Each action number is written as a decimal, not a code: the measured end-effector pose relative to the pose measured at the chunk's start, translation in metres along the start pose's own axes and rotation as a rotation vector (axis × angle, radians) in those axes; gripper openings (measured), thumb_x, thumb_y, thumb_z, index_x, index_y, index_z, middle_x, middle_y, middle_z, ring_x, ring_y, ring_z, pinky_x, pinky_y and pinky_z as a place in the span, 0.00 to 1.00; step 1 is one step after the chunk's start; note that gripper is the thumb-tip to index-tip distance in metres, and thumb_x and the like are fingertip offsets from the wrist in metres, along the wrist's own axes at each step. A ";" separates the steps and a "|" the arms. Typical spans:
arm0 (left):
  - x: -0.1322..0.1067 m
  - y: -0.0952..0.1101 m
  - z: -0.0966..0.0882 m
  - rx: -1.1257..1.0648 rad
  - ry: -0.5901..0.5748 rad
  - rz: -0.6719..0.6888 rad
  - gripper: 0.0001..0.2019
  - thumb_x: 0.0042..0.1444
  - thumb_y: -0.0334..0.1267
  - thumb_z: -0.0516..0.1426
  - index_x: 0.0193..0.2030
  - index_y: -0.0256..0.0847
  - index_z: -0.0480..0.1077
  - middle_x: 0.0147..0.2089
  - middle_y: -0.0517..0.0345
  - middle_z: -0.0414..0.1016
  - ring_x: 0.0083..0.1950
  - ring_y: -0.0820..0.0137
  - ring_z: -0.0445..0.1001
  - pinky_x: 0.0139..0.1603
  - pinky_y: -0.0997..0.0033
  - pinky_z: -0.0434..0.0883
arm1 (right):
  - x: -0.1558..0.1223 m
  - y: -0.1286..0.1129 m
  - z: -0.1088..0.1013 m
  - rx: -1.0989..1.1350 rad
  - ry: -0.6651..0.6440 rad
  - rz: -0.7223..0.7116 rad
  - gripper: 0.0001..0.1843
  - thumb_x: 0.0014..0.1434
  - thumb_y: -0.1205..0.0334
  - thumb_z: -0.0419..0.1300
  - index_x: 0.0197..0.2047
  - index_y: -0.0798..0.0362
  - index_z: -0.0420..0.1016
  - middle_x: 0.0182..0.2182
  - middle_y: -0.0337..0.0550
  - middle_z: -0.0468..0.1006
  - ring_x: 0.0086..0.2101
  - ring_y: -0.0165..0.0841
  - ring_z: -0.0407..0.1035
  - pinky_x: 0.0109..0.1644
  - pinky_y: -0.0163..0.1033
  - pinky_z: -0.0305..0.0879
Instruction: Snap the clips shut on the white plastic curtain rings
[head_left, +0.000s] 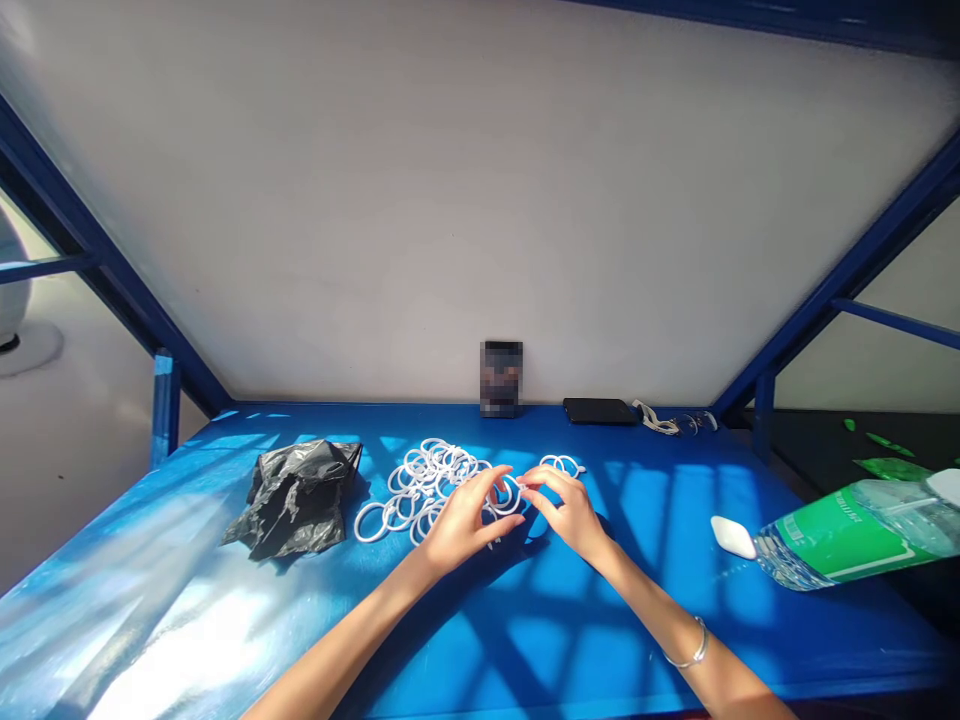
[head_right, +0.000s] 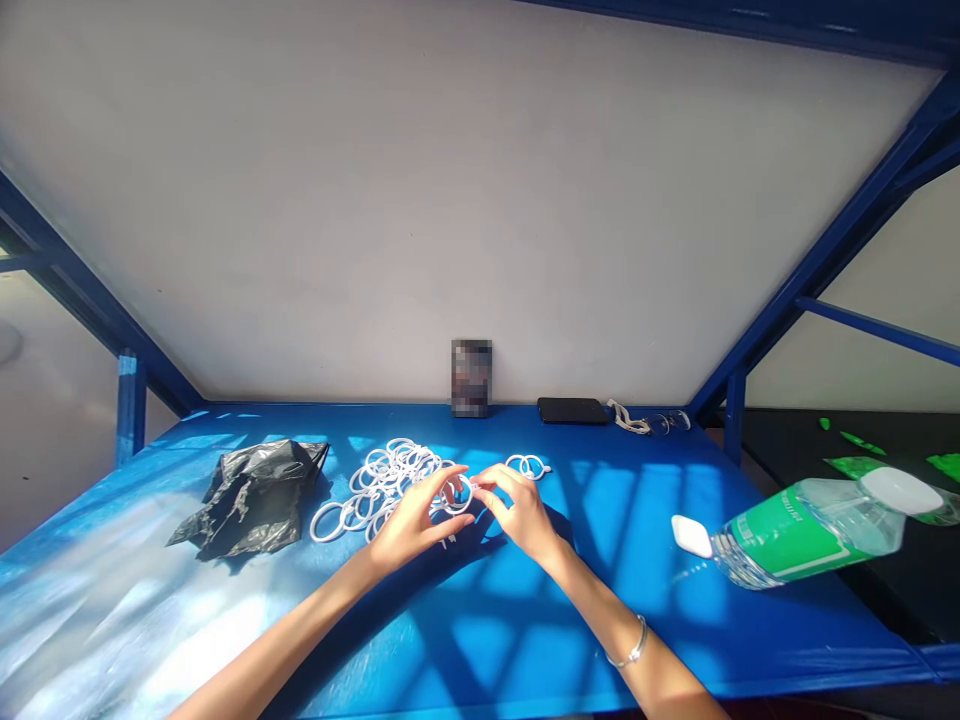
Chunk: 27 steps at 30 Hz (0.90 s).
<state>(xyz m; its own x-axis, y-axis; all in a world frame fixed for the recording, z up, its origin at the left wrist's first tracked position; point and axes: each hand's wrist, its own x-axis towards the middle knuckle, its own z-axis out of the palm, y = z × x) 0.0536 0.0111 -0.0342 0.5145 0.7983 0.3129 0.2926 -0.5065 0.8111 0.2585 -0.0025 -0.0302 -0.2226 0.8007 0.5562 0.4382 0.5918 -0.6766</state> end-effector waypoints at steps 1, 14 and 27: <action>0.000 -0.002 0.000 0.014 0.011 0.015 0.26 0.61 0.50 0.60 0.62 0.40 0.64 0.50 0.50 0.75 0.48 0.62 0.74 0.53 0.64 0.71 | 0.000 0.000 0.000 0.002 0.018 -0.019 0.12 0.67 0.53 0.60 0.40 0.50 0.80 0.36 0.46 0.83 0.37 0.39 0.78 0.41 0.42 0.77; -0.001 -0.005 0.002 0.083 0.026 0.128 0.26 0.62 0.57 0.58 0.57 0.38 0.69 0.39 0.55 0.75 0.38 0.67 0.72 0.39 0.68 0.72 | -0.002 -0.003 0.004 0.070 0.058 0.049 0.11 0.65 0.53 0.62 0.36 0.49 0.81 0.33 0.45 0.84 0.35 0.39 0.79 0.39 0.42 0.76; 0.000 -0.003 0.003 0.127 0.006 0.124 0.27 0.62 0.62 0.54 0.47 0.37 0.74 0.32 0.56 0.73 0.33 0.69 0.70 0.38 0.68 0.69 | -0.004 -0.002 0.005 0.095 0.049 0.080 0.12 0.64 0.56 0.63 0.29 0.50 0.78 0.30 0.43 0.83 0.32 0.37 0.78 0.37 0.40 0.74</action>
<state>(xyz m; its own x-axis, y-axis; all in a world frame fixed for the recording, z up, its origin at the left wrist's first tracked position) 0.0553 0.0116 -0.0388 0.5482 0.7290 0.4099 0.3270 -0.6379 0.6972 0.2541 -0.0061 -0.0334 -0.1468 0.8413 0.5202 0.3680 0.5346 -0.7608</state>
